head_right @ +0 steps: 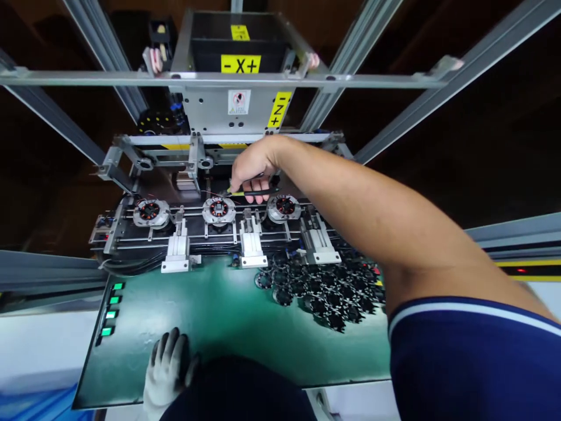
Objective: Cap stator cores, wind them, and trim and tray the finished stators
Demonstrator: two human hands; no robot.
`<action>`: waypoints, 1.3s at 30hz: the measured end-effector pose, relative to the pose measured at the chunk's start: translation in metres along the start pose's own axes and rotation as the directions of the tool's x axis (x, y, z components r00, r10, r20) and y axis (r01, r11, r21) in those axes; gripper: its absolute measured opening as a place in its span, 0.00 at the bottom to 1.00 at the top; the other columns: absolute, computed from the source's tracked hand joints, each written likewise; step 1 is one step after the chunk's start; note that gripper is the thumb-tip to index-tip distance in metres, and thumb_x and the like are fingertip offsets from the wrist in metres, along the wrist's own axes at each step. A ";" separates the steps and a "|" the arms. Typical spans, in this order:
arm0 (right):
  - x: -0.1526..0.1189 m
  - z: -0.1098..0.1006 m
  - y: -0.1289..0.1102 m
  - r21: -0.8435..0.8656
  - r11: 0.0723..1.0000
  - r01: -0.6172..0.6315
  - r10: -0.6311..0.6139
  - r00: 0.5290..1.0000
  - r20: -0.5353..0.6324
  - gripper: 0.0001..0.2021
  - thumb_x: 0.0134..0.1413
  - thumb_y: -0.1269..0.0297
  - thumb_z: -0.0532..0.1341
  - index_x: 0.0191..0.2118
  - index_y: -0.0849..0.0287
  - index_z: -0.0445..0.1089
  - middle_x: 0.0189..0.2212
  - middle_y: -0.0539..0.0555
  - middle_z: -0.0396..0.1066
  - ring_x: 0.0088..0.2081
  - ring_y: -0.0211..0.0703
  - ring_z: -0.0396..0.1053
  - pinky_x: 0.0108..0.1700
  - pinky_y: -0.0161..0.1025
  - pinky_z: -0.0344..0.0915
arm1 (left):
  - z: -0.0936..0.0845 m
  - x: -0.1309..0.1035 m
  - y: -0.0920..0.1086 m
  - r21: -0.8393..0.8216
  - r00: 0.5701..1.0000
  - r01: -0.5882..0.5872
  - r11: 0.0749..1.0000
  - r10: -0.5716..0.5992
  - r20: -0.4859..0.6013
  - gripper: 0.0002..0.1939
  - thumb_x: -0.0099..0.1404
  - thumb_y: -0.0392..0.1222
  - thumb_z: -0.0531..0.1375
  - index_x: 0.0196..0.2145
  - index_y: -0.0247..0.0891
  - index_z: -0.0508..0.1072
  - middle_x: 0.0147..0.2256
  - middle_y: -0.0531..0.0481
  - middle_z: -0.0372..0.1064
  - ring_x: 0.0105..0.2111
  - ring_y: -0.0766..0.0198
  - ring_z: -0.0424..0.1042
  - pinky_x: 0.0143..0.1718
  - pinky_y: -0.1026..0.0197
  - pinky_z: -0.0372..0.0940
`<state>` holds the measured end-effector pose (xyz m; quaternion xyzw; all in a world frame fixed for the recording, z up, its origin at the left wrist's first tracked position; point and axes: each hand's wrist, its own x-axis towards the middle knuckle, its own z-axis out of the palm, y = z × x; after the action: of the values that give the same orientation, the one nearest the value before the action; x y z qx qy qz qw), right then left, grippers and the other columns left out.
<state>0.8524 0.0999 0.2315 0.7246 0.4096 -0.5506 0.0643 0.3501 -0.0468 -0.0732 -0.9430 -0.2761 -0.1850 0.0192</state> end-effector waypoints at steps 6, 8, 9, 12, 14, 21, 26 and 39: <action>0.005 0.002 -0.002 -0.028 0.999 -0.022 0.022 1.000 0.002 0.17 0.69 0.57 0.60 0.34 0.66 0.73 0.27 0.54 0.74 0.34 0.46 0.80 0.33 0.37 0.77 | -0.003 0.002 0.000 0.008 1.000 -0.019 1.000 0.019 0.009 0.20 0.70 0.44 0.62 0.55 0.31 0.71 0.54 0.30 0.73 0.53 0.38 0.73 0.51 0.38 0.71; 0.006 0.003 -0.003 0.004 0.999 -0.038 0.038 0.999 -0.015 0.15 0.69 0.59 0.60 0.35 0.66 0.73 0.28 0.55 0.75 0.32 0.44 0.79 0.32 0.37 0.77 | -0.003 0.002 -0.001 0.008 1.000 -0.028 1.000 0.028 0.009 0.20 0.70 0.44 0.62 0.55 0.31 0.71 0.53 0.30 0.74 0.52 0.39 0.73 0.50 0.39 0.71; 0.006 0.004 -0.004 0.022 0.999 -0.041 0.042 0.999 -0.017 0.14 0.69 0.60 0.61 0.36 0.66 0.73 0.29 0.55 0.76 0.31 0.44 0.79 0.32 0.37 0.77 | -0.003 0.002 -0.001 0.009 0.999 -0.032 0.999 0.031 0.011 0.19 0.70 0.44 0.62 0.55 0.31 0.71 0.53 0.31 0.74 0.52 0.39 0.74 0.50 0.39 0.71; 0.009 0.006 -0.006 0.024 0.999 -0.042 0.042 0.999 -0.013 0.13 0.70 0.61 0.59 0.40 0.67 0.74 0.31 0.55 0.76 0.31 0.42 0.79 0.34 0.36 0.77 | -0.003 0.002 -0.001 0.012 1.000 -0.025 1.000 0.025 0.015 0.19 0.70 0.44 0.61 0.55 0.33 0.71 0.53 0.32 0.74 0.52 0.41 0.74 0.51 0.40 0.70; 0.010 0.007 -0.008 -0.024 0.999 -0.034 0.034 0.999 -0.011 0.13 0.72 0.63 0.56 0.44 0.69 0.73 0.31 0.55 0.76 0.30 0.40 0.78 0.34 0.34 0.76 | -0.003 0.001 -0.001 0.007 1.000 -0.016 1.000 0.016 0.019 0.19 0.70 0.44 0.61 0.55 0.32 0.70 0.54 0.32 0.74 0.53 0.40 0.73 0.52 0.39 0.70; 0.000 0.002 -0.018 -0.209 0.977 0.030 -0.043 0.997 -0.057 0.18 0.73 0.64 0.55 0.48 0.80 0.72 0.29 0.50 0.73 0.22 0.26 0.69 0.33 0.22 0.64 | -0.002 0.002 -0.002 0.033 0.998 -0.057 0.998 0.057 0.007 0.20 0.70 0.45 0.61 0.55 0.31 0.70 0.53 0.30 0.74 0.52 0.39 0.73 0.51 0.40 0.70; -0.004 0.000 -0.028 -0.148 0.989 0.018 -0.016 1.000 0.019 0.18 0.71 0.61 0.60 0.48 0.77 0.73 0.35 0.56 0.76 0.30 0.35 0.76 0.36 0.29 0.71 | -0.003 0.002 -0.001 0.020 0.999 -0.030 0.999 0.029 0.025 0.21 0.69 0.45 0.62 0.56 0.31 0.70 0.54 0.30 0.73 0.54 0.38 0.71 0.53 0.40 0.69; 0.013 0.008 -0.045 -0.133 0.989 -0.063 0.073 0.995 0.071 0.15 0.73 0.65 0.56 0.46 0.76 0.74 0.34 0.55 0.74 0.29 0.35 0.75 0.35 0.32 0.70 | 0.001 -0.002 -0.003 0.019 0.999 -0.031 0.999 0.031 0.019 0.23 0.67 0.44 0.64 0.55 0.30 0.70 0.54 0.29 0.73 0.54 0.37 0.71 0.52 0.39 0.70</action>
<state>0.8167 0.1321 0.2331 0.7110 0.4169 -0.5472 0.1459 0.3472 -0.0450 -0.0753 -0.9486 -0.2634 -0.1733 0.0287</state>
